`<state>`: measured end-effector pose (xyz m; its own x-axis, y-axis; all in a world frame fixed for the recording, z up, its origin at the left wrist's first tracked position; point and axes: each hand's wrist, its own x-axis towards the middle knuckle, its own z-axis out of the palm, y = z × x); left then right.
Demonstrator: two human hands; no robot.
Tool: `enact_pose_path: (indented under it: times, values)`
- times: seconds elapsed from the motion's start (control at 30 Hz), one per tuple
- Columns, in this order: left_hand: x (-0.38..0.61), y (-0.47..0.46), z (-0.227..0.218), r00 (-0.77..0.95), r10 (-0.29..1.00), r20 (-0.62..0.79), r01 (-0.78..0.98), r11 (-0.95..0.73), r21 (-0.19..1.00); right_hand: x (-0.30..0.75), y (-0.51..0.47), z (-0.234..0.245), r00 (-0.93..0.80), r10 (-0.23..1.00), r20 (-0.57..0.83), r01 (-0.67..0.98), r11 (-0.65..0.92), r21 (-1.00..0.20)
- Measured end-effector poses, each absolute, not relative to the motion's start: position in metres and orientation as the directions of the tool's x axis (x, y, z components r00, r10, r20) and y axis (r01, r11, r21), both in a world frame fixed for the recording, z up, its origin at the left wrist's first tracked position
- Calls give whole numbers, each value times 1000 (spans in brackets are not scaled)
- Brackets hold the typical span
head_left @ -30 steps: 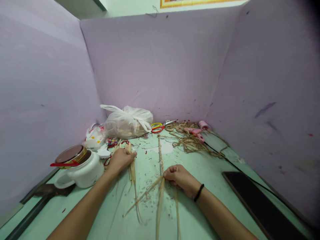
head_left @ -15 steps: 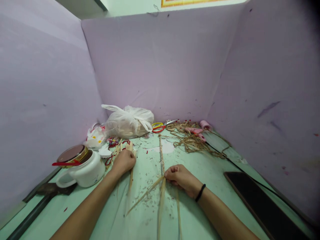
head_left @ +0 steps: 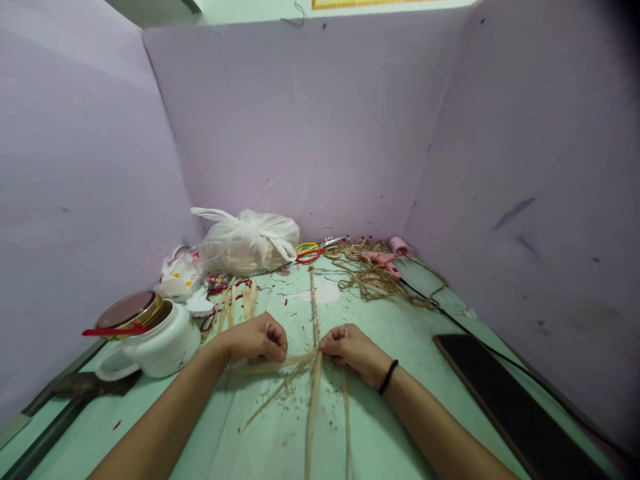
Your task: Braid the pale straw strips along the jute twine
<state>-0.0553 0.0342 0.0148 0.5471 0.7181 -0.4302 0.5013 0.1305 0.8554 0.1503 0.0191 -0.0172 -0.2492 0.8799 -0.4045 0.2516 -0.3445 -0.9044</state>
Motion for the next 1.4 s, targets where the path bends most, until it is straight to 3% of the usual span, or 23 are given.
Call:
enact_pose_path:
  times: [0.2, 0.37, 0.5, 0.63, 0.73, 0.9, 1.17, 1.4]
  values:
    - [-52, 36, 6, 601, 631, -490, 403, 289, 868, 150, 18, -14, -243, 874, -421, 259, -360, -896]
    - [-43, 33, 0, 461, 677, -573, 555, 284, 782, 150, 19, -16, -255, 876, -410, 248, -350, -903]
    - [-39, 32, 3, 382, 791, -477, 623, 161, 765, 150, 20, -19, -247, 881, -403, 231, -351, -907]
    - [-32, 32, 6, 385, 889, -249, 539, 2, 842, 150, 20, -18, -251, 888, -386, 231, -333, -914]
    - [-21, 26, 4, 380, 918, -109, 569, -139, 810, 150, 19, -15, -256, 879, -402, 247, -342, -906]
    - [-9, 16, -5, 376, 923, -83, 666, -206, 717, 151, 19, -15, -261, 883, -390, 241, -332, -912]
    - [0, 14, -7, 288, 939, -187, 560, -6, 828, 151, 19, -15, -283, 875, -392, 219, -339, -915]
    - [9, 19, -7, 185, 929, -320, 471, 202, 859, 150, 21, -19, -260, 895, -363, 230, -308, -923]
